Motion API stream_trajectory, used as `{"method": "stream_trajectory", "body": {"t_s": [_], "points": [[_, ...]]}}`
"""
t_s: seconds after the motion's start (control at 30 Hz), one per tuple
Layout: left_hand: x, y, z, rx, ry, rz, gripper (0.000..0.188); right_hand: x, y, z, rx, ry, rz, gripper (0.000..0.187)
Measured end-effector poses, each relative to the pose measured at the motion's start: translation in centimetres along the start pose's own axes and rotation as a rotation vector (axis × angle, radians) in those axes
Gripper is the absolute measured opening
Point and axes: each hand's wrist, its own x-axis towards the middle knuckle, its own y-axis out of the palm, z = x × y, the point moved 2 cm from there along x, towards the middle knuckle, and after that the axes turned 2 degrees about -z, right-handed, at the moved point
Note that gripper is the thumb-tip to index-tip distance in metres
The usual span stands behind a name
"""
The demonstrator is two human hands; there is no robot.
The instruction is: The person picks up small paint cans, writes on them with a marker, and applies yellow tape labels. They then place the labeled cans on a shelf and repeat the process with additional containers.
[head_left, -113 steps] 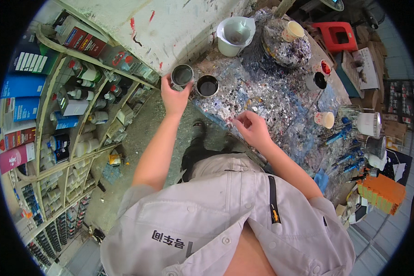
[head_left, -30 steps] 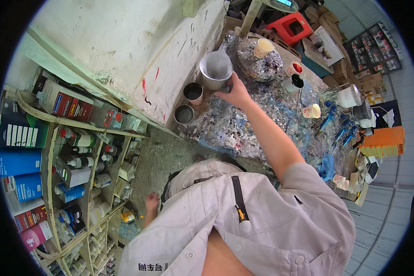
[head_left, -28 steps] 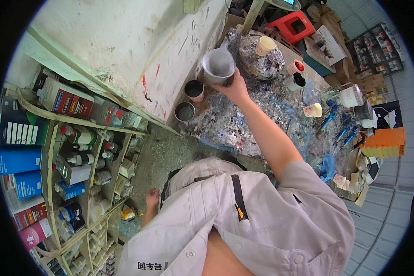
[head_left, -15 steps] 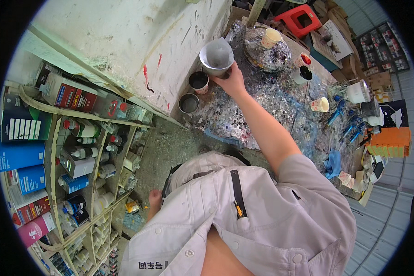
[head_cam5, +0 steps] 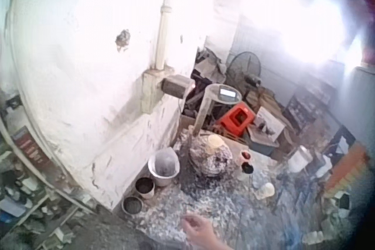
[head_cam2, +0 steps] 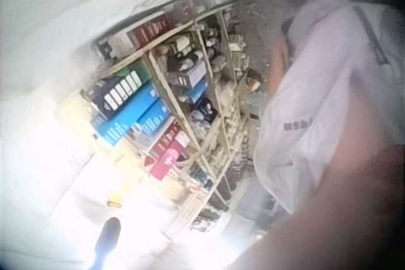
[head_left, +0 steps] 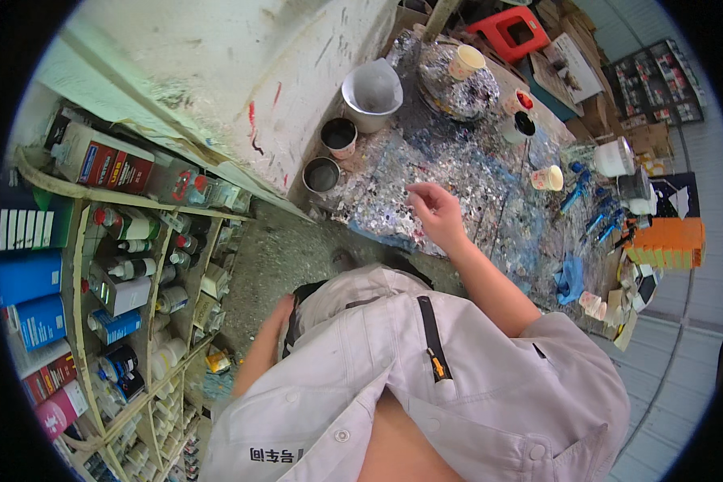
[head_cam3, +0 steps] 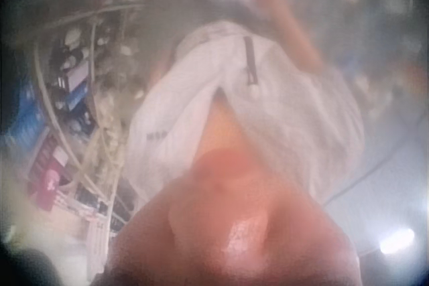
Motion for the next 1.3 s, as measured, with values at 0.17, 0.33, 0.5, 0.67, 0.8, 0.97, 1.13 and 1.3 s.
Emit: {"method": "stream_trajectory", "body": {"t_s": [0.17, 0.33, 0.5, 0.67, 0.8, 0.97, 1.13, 1.3], "points": [[3.7, 2.5, -2.4, 0.126, 0.008, 0.058, 0.028, -3.5, -0.5, 2.8, -0.124, -0.040, 0.093, 0.012], [5.9, 4.5, -3.2, 0.234, 0.000, 0.105, 0.029, -6.5, -0.5, 4.2, -0.224, -0.122, 0.109, 0.014], [6.9, 4.6, -3.6, 0.301, -0.018, 0.139, 0.030, -8.7, 0.6, 4.5, -0.218, -0.030, 0.217, 0.013], [7.5, 4.0, -3.1, 0.335, -0.020, 0.140, 0.032, -8.6, 1.7, 5.0, -0.199, -0.003, 0.270, 0.014], [8.2, 3.7, -1.3, 0.329, -0.018, 0.111, 0.033, -7.9, 2.4, 5.6, -0.188, -0.022, 0.303, 0.014], [8.5, 3.7, 2.6, 0.317, -0.035, 0.064, 0.035, -7.4, 3.5, 6.0, -0.160, -0.041, 0.397, 0.016], [8.8, 4.1, 5.2, 0.332, -0.069, 0.018, 0.036, -6.6, 4.0, 6.1, -0.176, -0.151, 0.440, 0.016], [9.0, 4.5, 4.7, 0.375, -0.085, -0.020, 0.038, -6.4, 3.3, 6.0, -0.147, -0.166, 0.465, 0.015]]}}
